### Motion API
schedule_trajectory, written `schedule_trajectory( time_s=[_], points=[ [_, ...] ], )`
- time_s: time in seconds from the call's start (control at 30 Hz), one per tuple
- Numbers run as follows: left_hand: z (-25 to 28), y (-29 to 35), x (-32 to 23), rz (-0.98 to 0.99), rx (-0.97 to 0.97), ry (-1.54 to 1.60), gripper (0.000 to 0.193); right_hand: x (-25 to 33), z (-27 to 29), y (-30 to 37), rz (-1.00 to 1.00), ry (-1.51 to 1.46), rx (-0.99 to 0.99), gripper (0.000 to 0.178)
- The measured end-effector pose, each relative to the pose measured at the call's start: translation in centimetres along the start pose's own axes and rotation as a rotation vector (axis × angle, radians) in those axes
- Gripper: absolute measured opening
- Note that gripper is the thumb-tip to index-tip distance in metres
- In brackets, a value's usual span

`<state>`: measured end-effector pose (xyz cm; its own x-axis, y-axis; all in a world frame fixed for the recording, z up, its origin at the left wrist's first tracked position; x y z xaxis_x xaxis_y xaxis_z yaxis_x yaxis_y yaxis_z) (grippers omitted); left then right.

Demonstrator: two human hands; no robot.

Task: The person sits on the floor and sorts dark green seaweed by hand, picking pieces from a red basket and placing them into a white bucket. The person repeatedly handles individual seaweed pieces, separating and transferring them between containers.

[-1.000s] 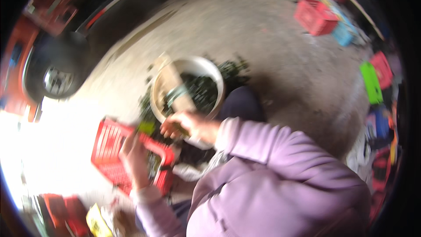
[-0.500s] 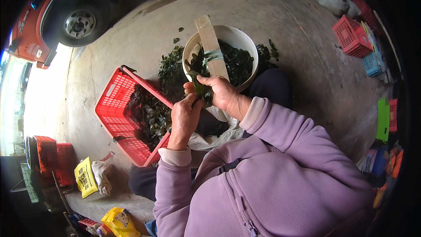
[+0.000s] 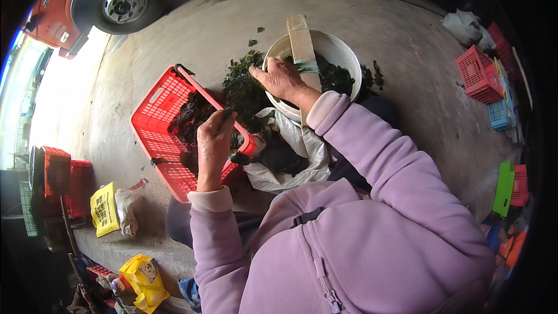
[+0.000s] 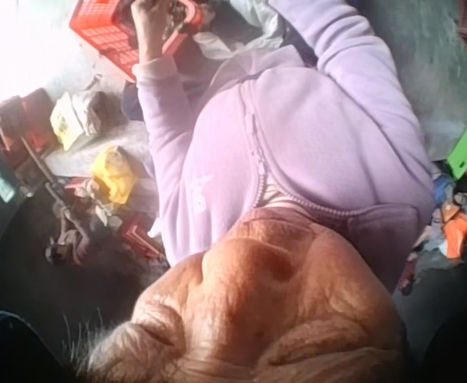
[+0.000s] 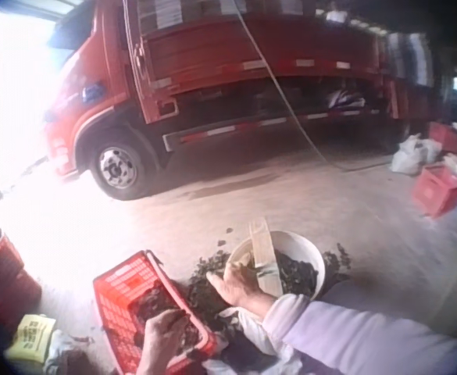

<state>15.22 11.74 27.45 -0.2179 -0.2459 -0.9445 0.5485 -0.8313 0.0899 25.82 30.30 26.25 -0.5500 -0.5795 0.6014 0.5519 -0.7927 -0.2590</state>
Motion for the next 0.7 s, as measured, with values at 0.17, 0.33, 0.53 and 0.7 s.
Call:
schedule_trajectory(
  time_s=[0.17, 0.33, 0.53, 0.7],
  points=[
    [-1.4, 0.1, -0.3, -0.086, 0.084, -0.124, 0.016, 1.5, -5.7, 7.3, -0.544, -1.069, 1.089, 0.079],
    [-3.9, 0.8, 0.2, -0.173, 0.144, -0.262, 0.012, 1.4, -5.6, 8.1, -0.717, -1.634, 0.716, 0.025],
    [-3.5, 0.2, 5.9, 0.027, 0.091, -0.091, 0.018, 1.0, -2.0, 5.5, -0.486, -1.474, 0.339, 0.026],
    [-1.0, 2.5, 6.2, -0.084, -0.36, -0.748, 0.036, 4.1, -0.6, 6.0, -0.406, -1.517, 0.411, 0.031]
  ],
)
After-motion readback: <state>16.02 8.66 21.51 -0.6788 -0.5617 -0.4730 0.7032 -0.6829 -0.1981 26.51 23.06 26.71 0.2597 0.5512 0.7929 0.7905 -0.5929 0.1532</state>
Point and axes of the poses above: each hand's wrist, its own y-axis away from the middle knuckle, its own z-axis out of the back of the hand, x = y × z, the point moved 7 cm from there along -y, towards the middle knuckle, and after that the axes turned 5 degrees about z, right-handed, at the moved point
